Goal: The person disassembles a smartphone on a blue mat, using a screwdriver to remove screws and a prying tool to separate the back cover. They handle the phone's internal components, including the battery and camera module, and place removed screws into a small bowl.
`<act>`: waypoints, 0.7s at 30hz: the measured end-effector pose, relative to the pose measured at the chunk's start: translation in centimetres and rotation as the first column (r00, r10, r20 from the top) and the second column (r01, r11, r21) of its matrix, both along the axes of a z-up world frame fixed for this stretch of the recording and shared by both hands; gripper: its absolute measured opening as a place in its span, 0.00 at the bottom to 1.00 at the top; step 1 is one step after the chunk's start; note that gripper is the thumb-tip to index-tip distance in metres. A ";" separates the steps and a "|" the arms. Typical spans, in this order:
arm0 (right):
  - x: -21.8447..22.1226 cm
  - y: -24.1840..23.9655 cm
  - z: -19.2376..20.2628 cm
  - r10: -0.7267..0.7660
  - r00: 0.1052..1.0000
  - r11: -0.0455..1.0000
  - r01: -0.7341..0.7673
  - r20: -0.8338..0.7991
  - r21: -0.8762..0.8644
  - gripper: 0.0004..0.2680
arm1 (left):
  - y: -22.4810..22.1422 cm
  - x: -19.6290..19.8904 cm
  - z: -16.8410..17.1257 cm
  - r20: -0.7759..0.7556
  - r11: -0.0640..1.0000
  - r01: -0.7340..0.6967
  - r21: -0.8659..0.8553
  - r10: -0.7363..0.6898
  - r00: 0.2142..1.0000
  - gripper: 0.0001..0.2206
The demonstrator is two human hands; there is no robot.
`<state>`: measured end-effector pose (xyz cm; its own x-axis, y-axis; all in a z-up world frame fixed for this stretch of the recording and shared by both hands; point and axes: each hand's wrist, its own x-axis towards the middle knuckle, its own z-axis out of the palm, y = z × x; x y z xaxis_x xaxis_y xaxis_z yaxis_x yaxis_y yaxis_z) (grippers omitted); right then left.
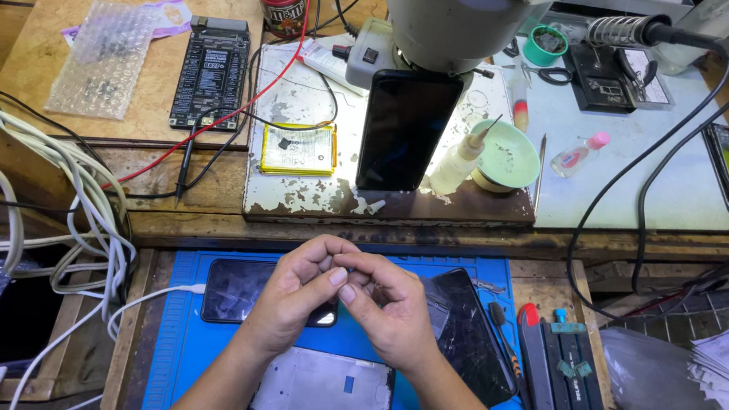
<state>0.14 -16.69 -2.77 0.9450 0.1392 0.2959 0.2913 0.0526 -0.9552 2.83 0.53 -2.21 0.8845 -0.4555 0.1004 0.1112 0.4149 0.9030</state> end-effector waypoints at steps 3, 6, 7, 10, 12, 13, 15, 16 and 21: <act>0.0 -0.1 -0.1 0.021 1.000 0.998 -0.021 0.000 0.054 0.11 | -0.3 -0.1 0.3 -0.007 1.000 0.007 -0.027 -0.007 1.000 0.15; 0.1 -0.1 -0.7 0.086 0.996 0.977 -0.081 -0.013 0.199 0.12 | -0.3 -0.2 0.5 -0.004 0.999 0.032 -0.044 -0.032 0.999 0.15; 0.1 -0.2 -0.9 0.079 0.997 0.976 -0.075 -0.010 0.205 0.11 | -0.1 -0.3 0.5 0.001 0.999 0.027 -0.025 -0.027 1.000 0.16; -0.1 -0.4 -1.3 0.065 0.998 0.969 -0.057 -0.025 0.240 0.11 | 0.1 -0.5 0.4 0.002 1.000 0.026 0.017 -0.026 1.000 0.18; 0.0 -0.5 -1.2 0.070 0.996 0.959 -0.055 -0.047 0.276 0.11 | 0.0 -0.5 0.5 0.002 0.999 0.039 0.018 -0.039 0.999 0.19; 0.0 -0.6 -1.1 0.061 0.997 0.962 -0.049 -0.038 0.268 0.10 | -0.2 -0.4 0.4 0.035 0.999 0.035 0.015 -0.036 0.999 0.19; 0.0 -0.6 -1.1 0.049 0.999 0.967 -0.043 -0.020 0.250 0.09 | -0.3 -0.3 0.2 0.103 1.000 0.023 0.007 -0.024 0.994 0.19; 0.0 -0.6 -1.2 0.053 0.998 0.964 -0.041 -0.039 0.263 0.09 | -0.1 -0.4 0.1 0.115 0.999 0.008 0.031 -0.011 0.993 0.19; -0.4 -1.4 -2.5 0.128 0.978 0.936 -0.064 -0.166 0.345 0.09 | 0.2 -0.5 -0.1 0.256 0.999 0.026 -0.032 -0.017 0.967 0.22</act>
